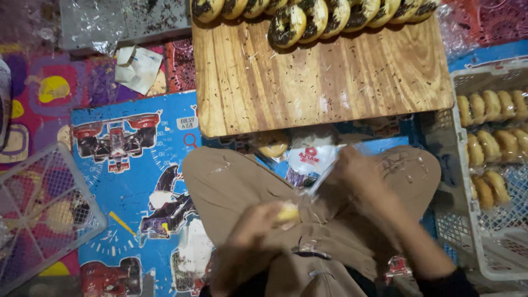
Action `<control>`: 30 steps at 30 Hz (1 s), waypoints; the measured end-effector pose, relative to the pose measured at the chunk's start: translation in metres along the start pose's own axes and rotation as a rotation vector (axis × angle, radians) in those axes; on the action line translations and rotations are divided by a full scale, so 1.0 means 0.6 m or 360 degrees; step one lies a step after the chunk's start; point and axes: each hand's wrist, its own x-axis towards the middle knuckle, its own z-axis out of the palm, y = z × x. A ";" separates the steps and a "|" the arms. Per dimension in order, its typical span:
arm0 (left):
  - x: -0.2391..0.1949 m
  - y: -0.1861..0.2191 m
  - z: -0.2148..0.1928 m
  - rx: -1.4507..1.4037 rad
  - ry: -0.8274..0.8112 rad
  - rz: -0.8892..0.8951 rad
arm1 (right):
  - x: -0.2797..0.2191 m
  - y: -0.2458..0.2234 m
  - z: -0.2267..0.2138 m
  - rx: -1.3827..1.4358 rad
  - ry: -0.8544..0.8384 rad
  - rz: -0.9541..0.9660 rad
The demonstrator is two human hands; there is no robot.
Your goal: The person sits on the floor and repeatedly picks up doughnuts from a wooden board, places each into a clear plastic bag, and sets the bagged doughnut into a white crate. The process continues with multiple doughnuts throughout the clip.
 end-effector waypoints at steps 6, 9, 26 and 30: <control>0.016 0.064 0.010 -0.0172 0.1300 0.0156 | -0.016 -0.049 0.076 -0.0395 0.0399 -0.0067; 0.050 0.116 0.057 0.0175 0.1255 0.0670 | 0.001 -0.138 0.102 0.0671 0.0470 -0.0071; 0.039 -0.003 -0.064 0.0295 0.1551 0.0213 | 0.119 -0.214 0.255 0.2765 0.0657 0.0740; 0.014 -0.071 -0.092 0.0548 0.1735 -0.0119 | 0.127 -0.224 0.318 0.2345 0.0376 0.0657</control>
